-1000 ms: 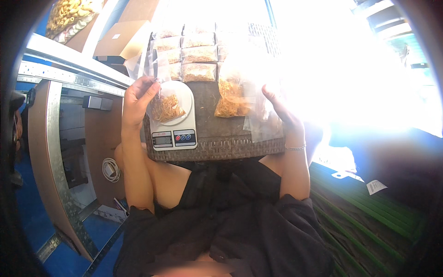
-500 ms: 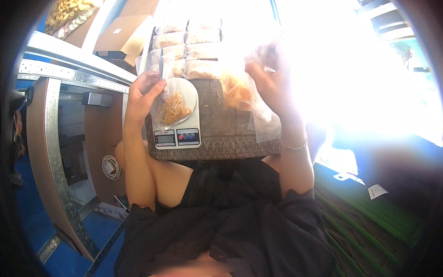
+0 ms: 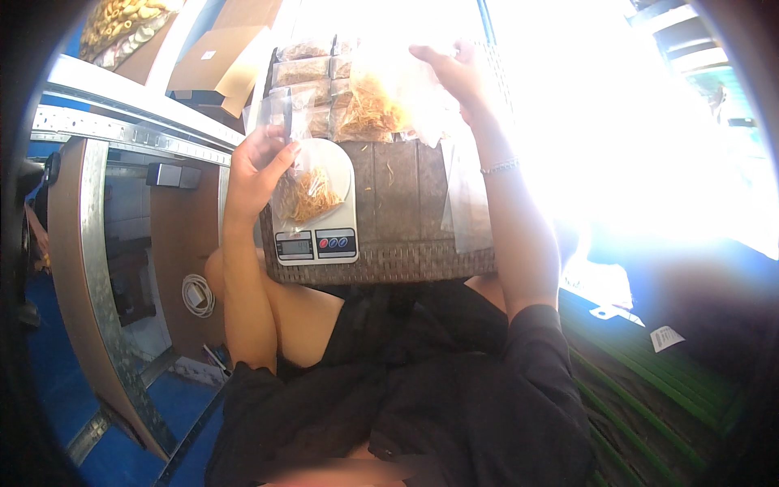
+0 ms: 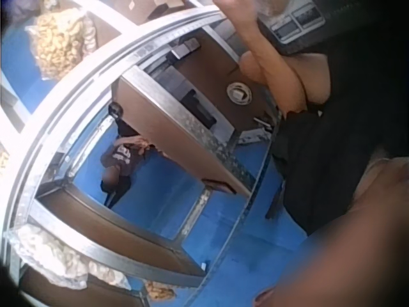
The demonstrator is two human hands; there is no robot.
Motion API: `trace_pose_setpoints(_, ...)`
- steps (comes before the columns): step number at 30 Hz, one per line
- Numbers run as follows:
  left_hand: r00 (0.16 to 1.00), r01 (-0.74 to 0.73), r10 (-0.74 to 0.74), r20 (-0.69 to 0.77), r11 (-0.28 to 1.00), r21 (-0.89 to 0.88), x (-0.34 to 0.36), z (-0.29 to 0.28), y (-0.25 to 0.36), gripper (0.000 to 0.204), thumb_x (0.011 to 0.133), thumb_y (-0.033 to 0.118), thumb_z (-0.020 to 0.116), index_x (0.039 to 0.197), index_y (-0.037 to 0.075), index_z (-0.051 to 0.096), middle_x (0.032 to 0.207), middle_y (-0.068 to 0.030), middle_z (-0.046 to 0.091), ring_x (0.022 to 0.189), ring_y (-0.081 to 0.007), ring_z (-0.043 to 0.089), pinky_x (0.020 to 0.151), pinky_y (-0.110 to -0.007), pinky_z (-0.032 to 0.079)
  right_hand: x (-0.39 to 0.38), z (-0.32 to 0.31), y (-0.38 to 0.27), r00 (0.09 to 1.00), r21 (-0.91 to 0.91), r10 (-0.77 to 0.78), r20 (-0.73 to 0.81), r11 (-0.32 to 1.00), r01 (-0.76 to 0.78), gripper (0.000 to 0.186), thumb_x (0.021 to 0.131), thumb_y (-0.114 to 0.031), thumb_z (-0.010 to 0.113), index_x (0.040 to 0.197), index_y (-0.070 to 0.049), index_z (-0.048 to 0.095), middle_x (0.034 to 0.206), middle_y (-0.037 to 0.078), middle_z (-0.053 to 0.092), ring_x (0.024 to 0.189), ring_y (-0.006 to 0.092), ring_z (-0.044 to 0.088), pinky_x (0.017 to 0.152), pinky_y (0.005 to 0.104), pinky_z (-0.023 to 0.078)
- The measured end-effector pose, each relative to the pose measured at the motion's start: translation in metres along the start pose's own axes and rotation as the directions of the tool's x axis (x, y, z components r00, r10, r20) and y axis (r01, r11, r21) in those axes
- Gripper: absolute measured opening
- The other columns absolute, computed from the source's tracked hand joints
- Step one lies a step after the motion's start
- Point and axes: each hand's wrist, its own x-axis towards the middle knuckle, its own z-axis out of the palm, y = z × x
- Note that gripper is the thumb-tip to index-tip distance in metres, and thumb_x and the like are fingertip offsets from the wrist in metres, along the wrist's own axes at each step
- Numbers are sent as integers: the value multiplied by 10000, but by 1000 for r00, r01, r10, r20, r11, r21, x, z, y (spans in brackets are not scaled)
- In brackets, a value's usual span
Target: The person scoops a yellow snack from a large bag into small plastic bags using a spoon and a digital scale. They adjust the amount to reach a target weight, then place the filled bags on a table.
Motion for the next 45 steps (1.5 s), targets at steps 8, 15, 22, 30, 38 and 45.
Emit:
trace_pose_setpoints(8, 986, -104, 138, -93, 948, 301, 3, 0, -7, 300, 855, 108, 754, 1096, -40, 655, 904, -94, 713, 812, -147, 657, 753, -304, 519, -61, -65, 76, 974, 195, 217, -71, 960, -200, 734, 916, -471, 702, 1345, 87, 493, 1270, 215, 611, 1213, 281, 573, 992, 422, 470)
trace_pose_setpoints(15, 988, -96, 126, -88, 952, 289, 6, -1, -16, 351, 837, 117, 753, 1140, -20, 641, 965, -131, 701, 910, -204, 651, 834, -346, 503, -121, -79, 128, 942, -140, 327, -72, 932, -334, 896, 788, -481, 827, 1374, 77, 440, 1318, 292, 506, 1219, 342, 536, 1002, 432, 471)
trace_pose_setpoints(22, 972, -101, 205, -116, 807, 581, 2, -6, -28, 419, 787, 186, 788, 1115, -18, 625, 982, -136, 609, 887, -268, 533, 837, -393, 462, -127, -71, 97, 957, -342, 266, -115, 894, -290, 972, 683, -503, 882, 1338, 84, 469, 1281, 309, 508, 1170, 381, 558, 979, 446, 489)
trace_pose_setpoints(30, 975, -63, 150, -162, 892, 447, 6, -10, -31, 334, 847, 206, 781, 1066, -6, 644, 953, -87, 651, 809, -181, 542, 764, -326, 463, -126, -65, 82, 894, -266, 447, -45, 857, -442, 953, 621, -493, 923, 1226, 116, 508, 1210, 315, 553, 1217, 387, 530, 998, 441, 468)
trace_pose_setpoints(38, 967, -60, 160, -196, 899, 434, 5, -6, -31, 327, 893, 221, 756, 1106, 6, 633, 947, -42, 660, 821, -117, 545, 745, -280, 459, -122, -65, 89, 930, -270, 351, -110, 890, -368, 985, 591, -515, 941, 1176, 156, 518, 1164, 312, 594, 1068, 338, 646, 877, 414, 542)
trace_pose_setpoints(45, 926, -5, 147, -347, 925, 379, 2, -11, -28, 320, 882, 200, 770, 1131, 56, 631, 903, -3, 623, 770, -78, 510, 632, -228, 412, -120, -68, 88, 889, -364, 442, -116, 814, -452, 1019, 578, -493, 953, 1201, 186, 519, 1117, 269, 651, 965, 320, 685, 801, 367, 569)
